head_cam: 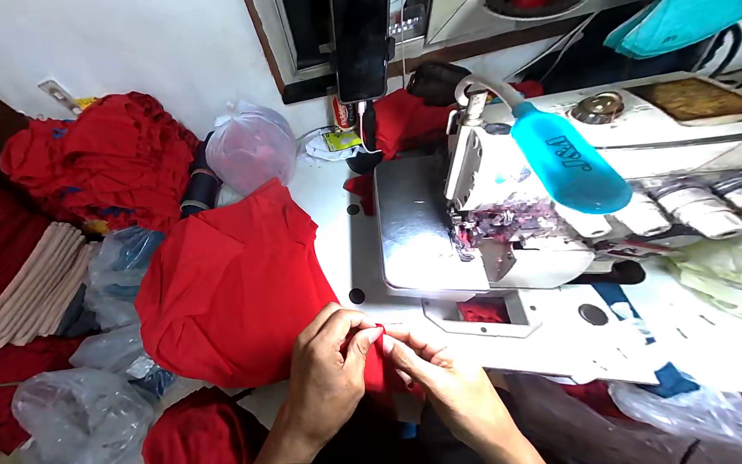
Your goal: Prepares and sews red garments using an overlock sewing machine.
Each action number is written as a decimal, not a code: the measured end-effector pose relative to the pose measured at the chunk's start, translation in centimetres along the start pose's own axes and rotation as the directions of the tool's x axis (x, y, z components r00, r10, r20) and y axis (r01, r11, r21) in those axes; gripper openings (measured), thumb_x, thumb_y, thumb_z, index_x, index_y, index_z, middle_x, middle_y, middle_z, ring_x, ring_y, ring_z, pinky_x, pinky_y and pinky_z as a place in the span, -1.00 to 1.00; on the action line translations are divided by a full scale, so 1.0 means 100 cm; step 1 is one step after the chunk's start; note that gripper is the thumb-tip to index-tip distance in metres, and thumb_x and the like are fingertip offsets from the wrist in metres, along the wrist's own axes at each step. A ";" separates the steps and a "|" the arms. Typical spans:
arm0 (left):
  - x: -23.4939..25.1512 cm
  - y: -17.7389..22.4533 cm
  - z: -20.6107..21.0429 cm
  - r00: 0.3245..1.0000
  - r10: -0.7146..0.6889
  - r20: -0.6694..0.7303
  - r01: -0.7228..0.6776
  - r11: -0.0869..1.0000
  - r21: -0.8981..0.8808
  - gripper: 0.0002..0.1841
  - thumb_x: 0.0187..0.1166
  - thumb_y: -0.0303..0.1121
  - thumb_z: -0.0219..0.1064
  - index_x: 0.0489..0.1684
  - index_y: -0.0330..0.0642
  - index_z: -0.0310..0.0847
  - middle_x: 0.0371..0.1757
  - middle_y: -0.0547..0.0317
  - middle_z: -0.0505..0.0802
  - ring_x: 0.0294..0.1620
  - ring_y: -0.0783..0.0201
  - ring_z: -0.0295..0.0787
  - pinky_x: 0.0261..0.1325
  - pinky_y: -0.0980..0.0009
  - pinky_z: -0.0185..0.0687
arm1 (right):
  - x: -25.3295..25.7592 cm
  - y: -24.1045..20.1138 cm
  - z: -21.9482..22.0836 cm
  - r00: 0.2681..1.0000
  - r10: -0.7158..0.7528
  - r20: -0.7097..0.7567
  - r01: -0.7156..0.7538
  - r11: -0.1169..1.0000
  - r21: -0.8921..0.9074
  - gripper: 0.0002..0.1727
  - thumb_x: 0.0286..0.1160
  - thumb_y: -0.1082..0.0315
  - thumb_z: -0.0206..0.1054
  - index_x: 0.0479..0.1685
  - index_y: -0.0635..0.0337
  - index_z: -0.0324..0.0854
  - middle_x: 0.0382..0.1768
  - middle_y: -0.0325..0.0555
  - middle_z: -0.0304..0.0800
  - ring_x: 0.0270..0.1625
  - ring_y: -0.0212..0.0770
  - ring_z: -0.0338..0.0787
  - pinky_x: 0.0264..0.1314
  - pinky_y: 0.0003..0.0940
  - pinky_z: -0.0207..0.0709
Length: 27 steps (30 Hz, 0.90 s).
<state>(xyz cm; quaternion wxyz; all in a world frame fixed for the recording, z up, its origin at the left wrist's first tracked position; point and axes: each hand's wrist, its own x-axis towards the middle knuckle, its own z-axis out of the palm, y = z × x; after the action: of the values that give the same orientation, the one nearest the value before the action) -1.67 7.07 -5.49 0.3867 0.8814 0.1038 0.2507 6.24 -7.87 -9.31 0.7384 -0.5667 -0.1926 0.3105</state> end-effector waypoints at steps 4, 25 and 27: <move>0.000 0.000 0.000 1.000 -0.009 -0.002 0.009 1.000 0.012 -0.87 0.53 -0.30 0.45 -0.27 -0.15 0.85 -0.25 0.32 0.84 -0.38 0.64 0.63 -0.34 0.75 0.55 | -0.001 0.000 -0.001 1.000 -0.012 0.009 0.012 1.000 -0.028 -0.79 0.65 0.29 0.32 -0.06 0.17 0.86 -0.36 -0.29 0.88 -0.39 -0.51 0.75 -0.33 -0.62 0.62; 0.026 0.040 -0.060 0.974 0.117 -0.192 -0.125 0.992 -0.031 -0.86 0.73 -0.25 0.27 -0.12 0.04 0.76 -0.15 0.50 0.80 -0.19 0.61 0.72 -0.14 0.68 0.70 | -0.009 -0.005 -0.018 0.815 -0.503 0.286 0.569 0.789 -0.233 -0.70 0.75 0.12 0.28 0.01 0.15 0.79 -0.07 -0.22 0.91 0.02 -0.49 0.84 0.13 -0.53 0.72; 0.036 0.050 -0.072 0.939 0.186 -0.290 -0.187 0.982 0.025 -0.89 0.72 -0.28 0.28 -0.09 0.06 0.75 -0.12 0.56 0.78 -0.16 0.65 0.70 -0.12 0.73 0.66 | -0.011 -0.008 -0.019 0.813 -0.524 0.252 0.576 0.787 -0.221 -0.75 0.60 0.13 0.45 -0.01 0.12 0.76 -0.09 -0.24 0.89 0.03 -0.48 0.83 0.14 -0.53 0.73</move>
<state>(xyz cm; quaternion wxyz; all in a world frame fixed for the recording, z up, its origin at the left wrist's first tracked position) -2.42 9.57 3.65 0.3431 0.8402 0.0750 0.4132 6.84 -10.17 -9.02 0.6863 -0.5565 -0.4577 0.0989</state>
